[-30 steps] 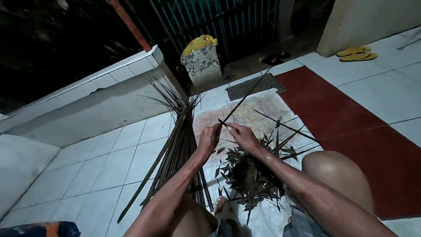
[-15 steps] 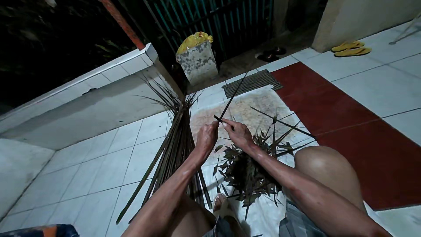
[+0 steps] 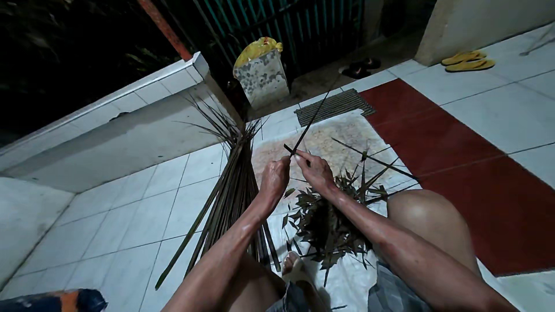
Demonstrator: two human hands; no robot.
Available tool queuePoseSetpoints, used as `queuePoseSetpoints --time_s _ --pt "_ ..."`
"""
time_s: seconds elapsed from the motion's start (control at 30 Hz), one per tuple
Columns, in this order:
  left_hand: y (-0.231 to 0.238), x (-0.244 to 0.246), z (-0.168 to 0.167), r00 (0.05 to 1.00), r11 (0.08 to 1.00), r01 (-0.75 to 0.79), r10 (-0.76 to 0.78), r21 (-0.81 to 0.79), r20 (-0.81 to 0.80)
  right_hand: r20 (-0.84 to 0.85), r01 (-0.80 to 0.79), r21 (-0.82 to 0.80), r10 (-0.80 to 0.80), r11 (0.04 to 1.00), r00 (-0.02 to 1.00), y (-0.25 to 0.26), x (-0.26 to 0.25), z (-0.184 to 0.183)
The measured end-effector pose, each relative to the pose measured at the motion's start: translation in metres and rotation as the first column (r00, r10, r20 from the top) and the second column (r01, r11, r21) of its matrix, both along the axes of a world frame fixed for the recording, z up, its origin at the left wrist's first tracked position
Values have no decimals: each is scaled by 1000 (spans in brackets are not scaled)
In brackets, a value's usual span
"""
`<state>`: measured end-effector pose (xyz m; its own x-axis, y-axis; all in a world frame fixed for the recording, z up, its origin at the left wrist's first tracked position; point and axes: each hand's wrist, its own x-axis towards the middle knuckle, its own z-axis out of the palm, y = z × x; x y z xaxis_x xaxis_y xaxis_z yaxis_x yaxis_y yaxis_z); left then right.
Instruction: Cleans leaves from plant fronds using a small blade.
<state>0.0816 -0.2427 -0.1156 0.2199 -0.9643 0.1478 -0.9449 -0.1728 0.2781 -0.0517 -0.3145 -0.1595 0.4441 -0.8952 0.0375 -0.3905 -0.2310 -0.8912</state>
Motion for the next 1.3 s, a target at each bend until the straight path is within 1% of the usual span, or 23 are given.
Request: queuePoseSetpoints --time_s 0.2,0.27,0.37,0.57,0.73,0.87,0.97,1.07,1.17,1.3 --pt "4 -5 1 1000 1000 5 -5 14 7 -35 55 31 -54 998 998 -5 -5 2" --pt "6 -5 2 1000 1000 17 -17 -2 5 -25 77 8 -76 997 997 -8 -6 1" --pt "9 -5 4 1000 999 29 -29 -21 -2 -15 79 -16 -79 997 997 -9 -8 2" --pt "15 -7 9 1000 1000 24 -24 5 4 -41 79 -25 -80 997 996 -10 -10 2" --pt "21 -8 14 999 999 36 -37 14 9 26 75 -17 -74 997 997 -17 -15 4" --pt "28 -8 20 998 999 52 -52 14 17 67 74 -1 -73 997 995 -41 -16 -1" --pt "37 -8 29 997 995 79 -79 64 1 84 78 19 -80 997 993 -63 -23 -5" --pt "47 -7 38 995 993 100 -99 60 -13 48 108 18 -108 994 993 -88 -31 -9" --pt "58 -4 51 993 992 115 -114 48 -23 -10 146 64 -146 987 989 -122 -42 -12" --pt "76 2 70 993 987 118 -114 110 -42 -55 172 64 -168 983 984 -155 -62 -14"
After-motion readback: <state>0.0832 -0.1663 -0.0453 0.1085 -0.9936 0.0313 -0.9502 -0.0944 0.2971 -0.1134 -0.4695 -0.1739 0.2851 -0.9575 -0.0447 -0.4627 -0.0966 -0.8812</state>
